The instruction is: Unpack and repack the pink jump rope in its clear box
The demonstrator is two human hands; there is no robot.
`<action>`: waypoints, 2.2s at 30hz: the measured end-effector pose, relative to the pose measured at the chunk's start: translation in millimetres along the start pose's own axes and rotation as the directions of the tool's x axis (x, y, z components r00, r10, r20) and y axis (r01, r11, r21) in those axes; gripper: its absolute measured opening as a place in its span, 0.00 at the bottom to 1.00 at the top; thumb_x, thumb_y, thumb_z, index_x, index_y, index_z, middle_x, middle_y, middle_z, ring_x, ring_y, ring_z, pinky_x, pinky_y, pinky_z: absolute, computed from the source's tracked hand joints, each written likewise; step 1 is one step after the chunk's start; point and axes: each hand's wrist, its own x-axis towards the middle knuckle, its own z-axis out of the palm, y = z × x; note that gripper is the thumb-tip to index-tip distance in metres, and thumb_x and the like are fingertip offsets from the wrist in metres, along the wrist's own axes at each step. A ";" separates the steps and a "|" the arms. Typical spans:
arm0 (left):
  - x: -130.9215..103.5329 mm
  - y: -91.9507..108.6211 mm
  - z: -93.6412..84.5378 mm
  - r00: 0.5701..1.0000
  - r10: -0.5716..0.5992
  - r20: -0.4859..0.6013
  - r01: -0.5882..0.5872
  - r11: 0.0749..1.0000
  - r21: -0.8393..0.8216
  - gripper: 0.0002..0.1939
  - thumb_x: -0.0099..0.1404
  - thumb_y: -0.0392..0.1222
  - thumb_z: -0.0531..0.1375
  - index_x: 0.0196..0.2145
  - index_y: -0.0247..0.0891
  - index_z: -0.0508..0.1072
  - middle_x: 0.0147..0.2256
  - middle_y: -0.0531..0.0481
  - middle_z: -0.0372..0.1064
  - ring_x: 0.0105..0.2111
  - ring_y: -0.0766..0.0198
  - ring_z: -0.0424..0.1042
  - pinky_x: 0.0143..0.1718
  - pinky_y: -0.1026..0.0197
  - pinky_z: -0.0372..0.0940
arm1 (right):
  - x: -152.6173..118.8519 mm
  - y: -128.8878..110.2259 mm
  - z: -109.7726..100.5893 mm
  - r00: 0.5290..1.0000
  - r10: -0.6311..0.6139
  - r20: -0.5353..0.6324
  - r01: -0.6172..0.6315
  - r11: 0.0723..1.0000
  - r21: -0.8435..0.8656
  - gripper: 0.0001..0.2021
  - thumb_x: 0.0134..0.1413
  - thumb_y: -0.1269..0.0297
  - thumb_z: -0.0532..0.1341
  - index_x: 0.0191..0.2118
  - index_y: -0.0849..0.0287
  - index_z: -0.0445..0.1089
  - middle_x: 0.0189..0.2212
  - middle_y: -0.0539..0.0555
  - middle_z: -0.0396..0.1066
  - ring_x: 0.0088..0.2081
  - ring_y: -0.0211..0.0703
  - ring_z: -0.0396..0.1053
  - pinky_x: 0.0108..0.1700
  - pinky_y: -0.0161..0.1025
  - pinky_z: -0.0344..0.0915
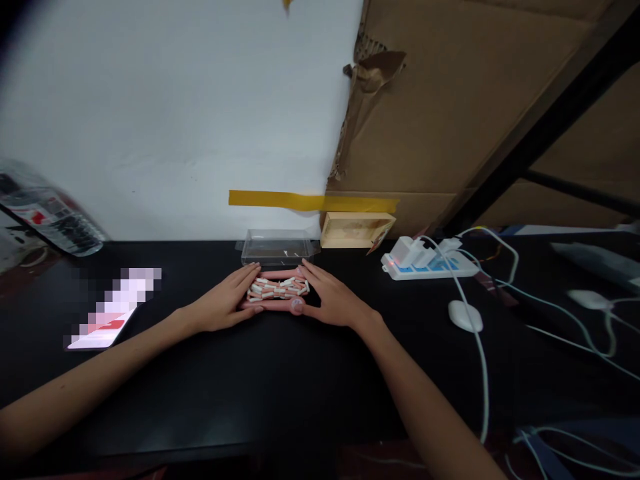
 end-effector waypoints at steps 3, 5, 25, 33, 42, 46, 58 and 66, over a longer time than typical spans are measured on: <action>-0.3 3.0 0.1 0.999 -0.006 0.039 0.005 1.000 0.012 0.42 0.71 0.59 0.52 0.69 0.26 0.44 0.68 0.28 0.44 0.69 0.44 0.44 0.66 0.44 0.49 | 3.1 -4.7 5.9 0.999 -0.041 0.008 0.041 0.999 0.000 0.44 0.61 0.40 0.57 0.73 0.56 0.40 0.72 0.61 0.39 0.71 0.58 0.40 0.69 0.60 0.48; -0.6 4.9 0.6 0.998 -0.015 0.054 0.014 1.000 0.024 0.43 0.71 0.60 0.51 0.69 0.25 0.44 0.68 0.27 0.43 0.69 0.44 0.44 0.66 0.44 0.49 | 5.2 -7.6 10.4 0.999 -0.042 0.029 0.042 0.999 0.007 0.43 0.62 0.41 0.55 0.73 0.59 0.38 0.72 0.63 0.38 0.72 0.57 0.38 0.69 0.60 0.46; 27.9 27.1 8.2 0.998 -0.028 0.059 0.021 0.993 0.116 0.44 0.67 0.68 0.50 0.65 0.25 0.54 0.64 0.27 0.55 0.66 0.39 0.52 0.64 0.43 0.49 | 5.9 -8.0 20.1 0.997 -0.074 -0.009 0.072 0.992 -0.103 0.41 0.65 0.44 0.52 0.73 0.63 0.37 0.72 0.64 0.38 0.72 0.58 0.37 0.70 0.60 0.46; 24.7 27.2 21.0 0.999 -0.028 0.028 0.024 0.990 0.138 0.47 0.68 0.67 0.49 0.66 0.21 0.50 0.65 0.22 0.50 0.66 0.36 0.51 0.64 0.40 0.47 | -2.5 7.9 1.3 0.999 -0.027 0.045 0.026 1.000 0.008 0.54 0.50 0.41 0.66 0.73 0.56 0.38 0.72 0.62 0.40 0.71 0.60 0.44 0.68 0.59 0.51; 24.4 23.4 18.7 1.000 0.027 0.014 -0.029 0.990 0.139 0.44 0.71 0.68 0.43 0.66 0.25 0.49 0.63 0.24 0.54 0.64 0.38 0.53 0.63 0.40 0.48 | -2.7 26.6 10.5 0.995 0.083 0.048 -0.084 0.996 0.017 0.56 0.44 0.43 0.71 0.72 0.56 0.42 0.70 0.65 0.47 0.70 0.65 0.45 0.67 0.65 0.50; 24.2 22.0 16.1 1.000 0.025 0.002 -0.025 0.991 0.128 0.41 0.71 0.66 0.45 0.65 0.25 0.51 0.62 0.26 0.56 0.62 0.38 0.57 0.62 0.41 0.50 | 1.6 20.4 11.9 0.998 0.056 -0.008 -0.055 0.996 0.075 0.52 0.45 0.48 0.72 0.71 0.56 0.46 0.68 0.64 0.54 0.67 0.62 0.54 0.66 0.63 0.54; 27.6 19.2 19.2 0.994 -0.089 -0.055 0.093 0.994 0.065 0.40 0.63 0.50 0.57 0.66 0.29 0.49 0.60 0.30 0.58 0.59 0.38 0.60 0.60 0.38 0.53 | 9.2 2.6 9.8 0.984 0.064 -0.169 -0.003 0.942 0.335 0.43 0.49 0.51 0.71 0.68 0.55 0.56 0.63 0.60 0.64 0.63 0.58 0.63 0.65 0.57 0.59; 31.2 31.5 10.5 0.950 -0.297 -0.097 0.298 0.955 -0.002 0.39 0.54 0.31 0.59 0.64 0.31 0.57 0.56 0.34 0.65 0.54 0.43 0.66 0.55 0.44 0.62 | 11.7 -17.5 12.6 0.940 0.038 -0.338 0.067 0.954 0.294 0.43 0.45 0.48 0.72 0.66 0.54 0.61 0.61 0.62 0.67 0.60 0.61 0.66 0.62 0.61 0.61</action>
